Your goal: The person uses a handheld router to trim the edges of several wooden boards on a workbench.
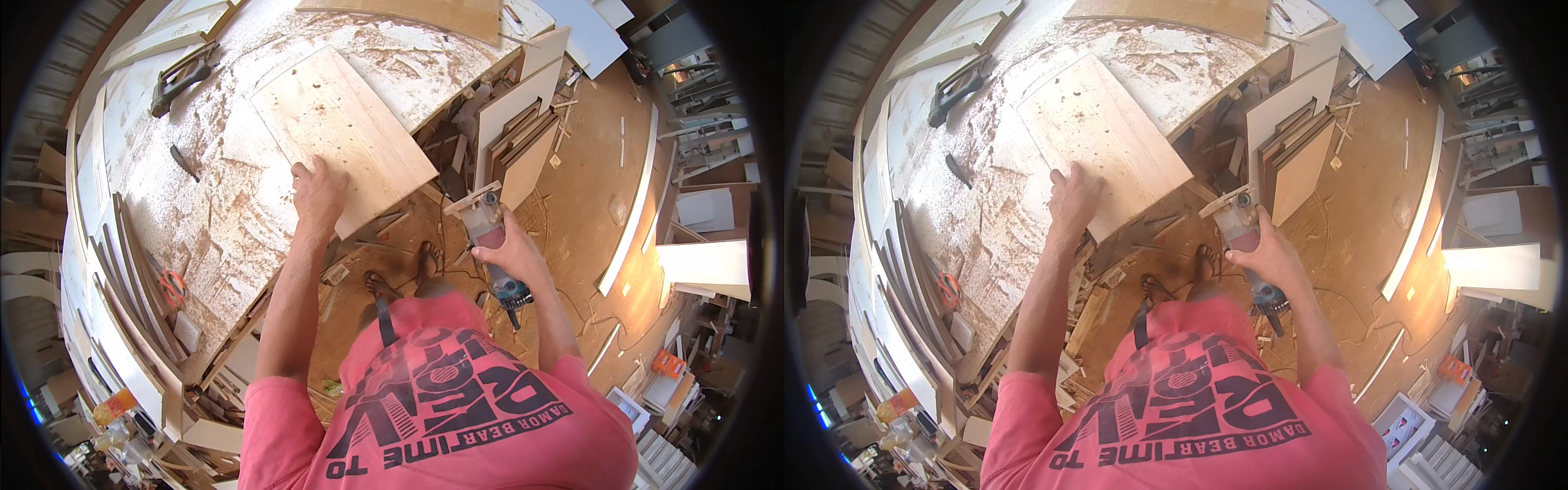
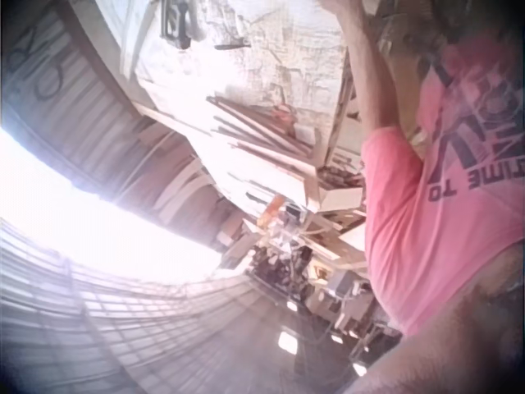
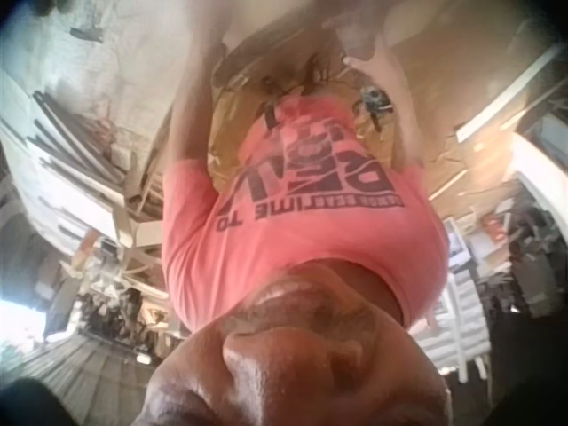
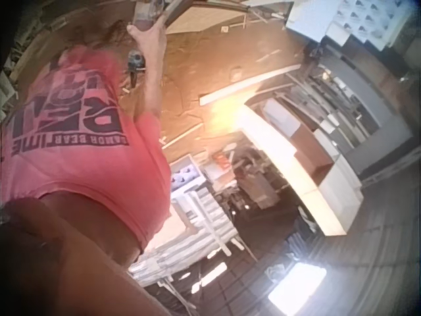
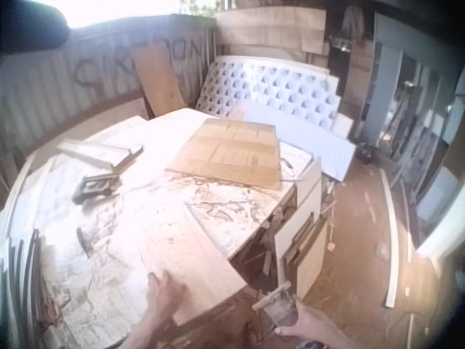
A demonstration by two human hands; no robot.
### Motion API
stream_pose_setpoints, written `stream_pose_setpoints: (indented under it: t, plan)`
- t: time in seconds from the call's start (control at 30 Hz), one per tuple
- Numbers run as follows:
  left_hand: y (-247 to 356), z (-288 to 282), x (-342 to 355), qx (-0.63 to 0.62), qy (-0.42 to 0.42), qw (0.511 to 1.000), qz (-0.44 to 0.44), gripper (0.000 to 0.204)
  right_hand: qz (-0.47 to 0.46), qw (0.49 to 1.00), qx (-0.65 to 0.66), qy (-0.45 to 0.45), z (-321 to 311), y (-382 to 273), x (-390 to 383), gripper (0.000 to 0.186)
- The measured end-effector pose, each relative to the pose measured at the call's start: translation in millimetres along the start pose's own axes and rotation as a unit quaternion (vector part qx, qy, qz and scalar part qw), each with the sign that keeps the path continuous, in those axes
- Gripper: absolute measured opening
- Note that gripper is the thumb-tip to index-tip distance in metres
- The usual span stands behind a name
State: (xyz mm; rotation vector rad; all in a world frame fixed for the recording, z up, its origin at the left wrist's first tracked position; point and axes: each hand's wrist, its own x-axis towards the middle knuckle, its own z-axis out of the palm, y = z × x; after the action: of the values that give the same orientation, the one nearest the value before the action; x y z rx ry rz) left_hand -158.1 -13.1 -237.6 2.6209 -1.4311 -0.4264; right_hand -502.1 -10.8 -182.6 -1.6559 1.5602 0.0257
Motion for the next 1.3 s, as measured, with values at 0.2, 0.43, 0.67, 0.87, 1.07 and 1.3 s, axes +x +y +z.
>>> stream_pose_setpoints:
  t: [0.2, 0.43, 0.67, 0.87, 1.07, 1.3]
  plan:
    - [32, -24, 22, 0.027, -0.06, 0.998, 0.019, 0.048, -0.03, 0.999, 0.032, -0.016, -39, 28, 40, 0.112]
    - [50, 15, 78, 0.033, 0.166, 0.975, 0.144, 0.055, -0.112, 0.993, 0.016, -0.017, -63, 29, 114, 0.114]
    - [112, 51, 117, -0.01, 0.177, 0.957, 0.23, 0.046, -0.133, 0.99, 0.0, -0.045, -95, 5, 149, 0.113]
    - [97, 61, 96, -0.032, 0.136, 0.945, 0.297, 0.036, -0.161, 0.983, -0.025, -0.088, -101, 8, 160, 0.11]
    - [95, 52, 87, -0.045, 0.129, 0.943, 0.303, 0.038, -0.18, 0.969, -0.06, -0.156, -95, -3, 169, 0.108]
    - [94, 54, 88, -0.031, 0.118, 0.945, 0.304, 0.042, -0.21, 0.959, -0.093, -0.167, -98, -12, 187, 0.11]
